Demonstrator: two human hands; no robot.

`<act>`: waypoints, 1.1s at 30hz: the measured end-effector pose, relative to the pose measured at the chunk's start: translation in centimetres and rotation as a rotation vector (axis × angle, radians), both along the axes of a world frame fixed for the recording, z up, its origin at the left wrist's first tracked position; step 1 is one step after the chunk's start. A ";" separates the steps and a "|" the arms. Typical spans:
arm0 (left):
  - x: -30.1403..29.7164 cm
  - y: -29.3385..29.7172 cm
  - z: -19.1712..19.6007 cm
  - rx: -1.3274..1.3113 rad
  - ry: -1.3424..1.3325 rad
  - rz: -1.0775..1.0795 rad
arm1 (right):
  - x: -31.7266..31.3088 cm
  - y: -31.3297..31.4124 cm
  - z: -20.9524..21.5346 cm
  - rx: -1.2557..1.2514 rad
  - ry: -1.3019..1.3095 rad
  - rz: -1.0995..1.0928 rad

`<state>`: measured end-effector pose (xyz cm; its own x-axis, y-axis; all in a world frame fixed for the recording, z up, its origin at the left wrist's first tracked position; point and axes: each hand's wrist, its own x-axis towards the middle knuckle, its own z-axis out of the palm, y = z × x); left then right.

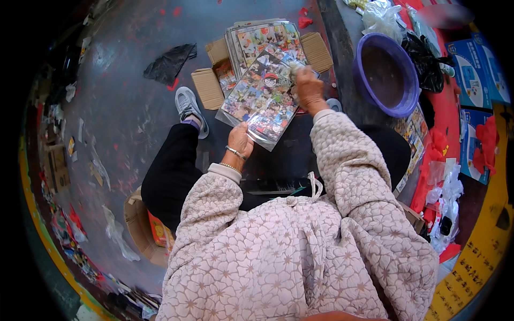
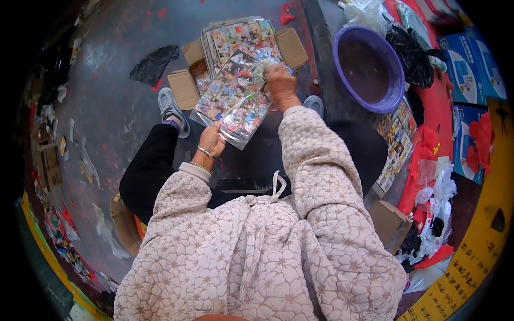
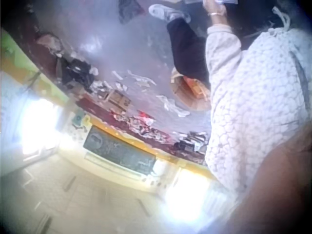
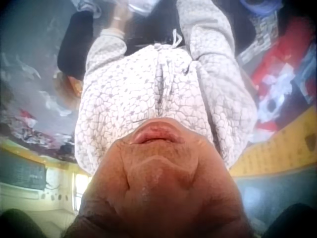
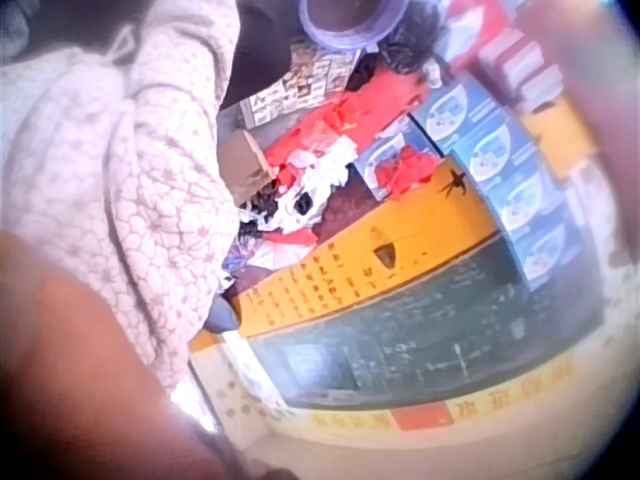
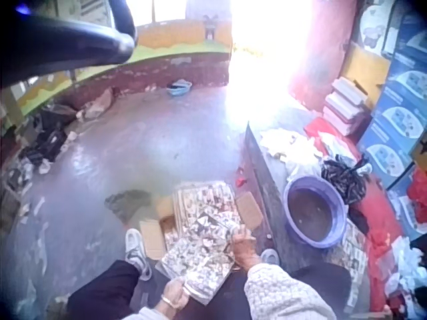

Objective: The person sits on the floor and wraps small printed cards in clear plastic sleeves. They wipe the cards with a cloth, insert them into sleeves, and place yellow paper inside the packaging. The person stacks the finished items on a nearby surface.

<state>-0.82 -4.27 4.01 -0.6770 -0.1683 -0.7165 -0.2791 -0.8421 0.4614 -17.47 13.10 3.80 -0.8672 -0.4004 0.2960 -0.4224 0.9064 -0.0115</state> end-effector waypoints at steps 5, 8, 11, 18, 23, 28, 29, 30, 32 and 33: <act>0.6 -0.7 -1.6 0.068 0.096 0.026 | -1.1 -0.3 1.3 -0.163 0.072 -0.223; -0.1 -0.3 -0.9 0.104 0.075 0.051 | 2.7 -5.6 3.2 -0.311 -0.026 0.057; -0.1 -1.1 -1.2 0.150 0.121 -0.054 | 7.7 -9.5 3.2 -0.283 -0.291 0.507; 0.5 -0.9 -1.0 -0.014 0.048 -0.092 | 4.4 -5.3 0.3 -0.218 -0.098 0.415; -0.3 -0.2 2.0 -0.071 0.018 -0.088 | -2.4 0.0 -1.0 -0.059 0.092 -0.012; -0.7 -1.7 1.2 -0.004 0.241 0.002 | -4.7 1.3 3.1 -0.332 -0.025 -0.392; -1.0 -1.7 1.3 0.019 0.256 0.039 | -4.8 0.9 4.6 -0.403 0.010 -0.368; -1.6 -1.8 1.6 0.036 0.274 0.077 | -5.1 -0.1 5.9 -0.481 0.047 -0.341; -1.4 -0.9 2.3 0.085 0.230 0.078 | -4.9 -2.0 7.7 -0.657 0.077 -0.302; -1.2 -0.5 1.0 0.171 0.173 0.018 | -4.7 -2.9 8.4 -0.664 0.020 -0.243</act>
<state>-2.03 -4.80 4.99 -0.7901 -0.0677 -0.6092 -0.1924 -0.9162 0.3514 -22.20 10.19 12.23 -0.9012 0.0749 0.4269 -0.2143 0.7790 -0.5893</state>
